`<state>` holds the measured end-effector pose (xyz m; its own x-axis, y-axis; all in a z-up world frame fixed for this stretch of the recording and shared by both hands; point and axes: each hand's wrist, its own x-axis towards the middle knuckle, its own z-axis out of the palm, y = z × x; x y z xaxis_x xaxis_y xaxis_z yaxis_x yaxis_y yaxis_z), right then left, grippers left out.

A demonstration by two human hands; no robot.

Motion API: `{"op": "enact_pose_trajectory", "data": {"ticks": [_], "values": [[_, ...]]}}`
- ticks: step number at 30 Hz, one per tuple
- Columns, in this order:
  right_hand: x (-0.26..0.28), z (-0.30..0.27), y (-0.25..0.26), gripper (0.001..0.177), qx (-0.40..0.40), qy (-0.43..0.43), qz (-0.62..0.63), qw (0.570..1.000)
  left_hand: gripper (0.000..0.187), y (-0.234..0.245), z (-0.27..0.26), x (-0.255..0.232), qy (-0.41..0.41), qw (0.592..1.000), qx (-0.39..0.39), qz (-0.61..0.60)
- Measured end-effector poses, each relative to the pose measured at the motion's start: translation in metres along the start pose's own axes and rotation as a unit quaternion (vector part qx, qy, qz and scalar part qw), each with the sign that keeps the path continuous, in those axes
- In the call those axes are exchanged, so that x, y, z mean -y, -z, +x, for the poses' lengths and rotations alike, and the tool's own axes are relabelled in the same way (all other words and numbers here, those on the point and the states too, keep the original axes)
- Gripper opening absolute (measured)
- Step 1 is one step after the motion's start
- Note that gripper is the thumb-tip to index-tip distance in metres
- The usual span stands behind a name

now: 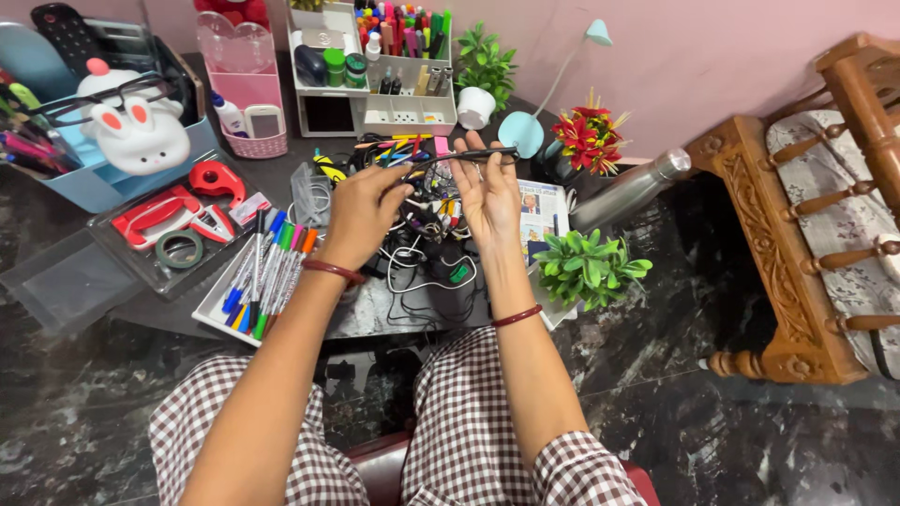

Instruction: The person sits at a cluttered table and sorts through tangled cables, pens, and small stationery items. They pick up, untangle, and place items into nearby containers and organizers, occasionally moving objects aside to reach others.

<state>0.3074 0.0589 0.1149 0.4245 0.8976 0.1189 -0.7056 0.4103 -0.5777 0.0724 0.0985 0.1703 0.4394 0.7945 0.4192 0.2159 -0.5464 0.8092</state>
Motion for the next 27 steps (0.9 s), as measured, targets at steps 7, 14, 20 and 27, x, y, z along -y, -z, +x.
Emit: {"op": "enact_pose_trajectory", "data": {"ticks": [7,14,20,27], "values": [[0.027,0.004,0.013,0.015,-0.013,0.0,0.015,1.0,0.024,0.008,-0.001,0.046,0.106,0.987,-0.085,-0.082],[0.042,0.014,0.027,0.013,-0.01,0.031,-0.012,0.999,0.019,-0.004,0.004,0.08,0.167,0.929,-0.095,-0.318],[0.069,0.024,0.037,0.015,-0.04,0.054,-0.018,0.998,0.02,0.013,-0.01,0.103,0.201,0.904,-0.062,-0.373],[0.075,0.016,0.013,0.014,-0.011,0.027,0.008,1.0,0.045,-0.002,0.005,0.098,0.206,0.93,-0.069,-0.296]]}}
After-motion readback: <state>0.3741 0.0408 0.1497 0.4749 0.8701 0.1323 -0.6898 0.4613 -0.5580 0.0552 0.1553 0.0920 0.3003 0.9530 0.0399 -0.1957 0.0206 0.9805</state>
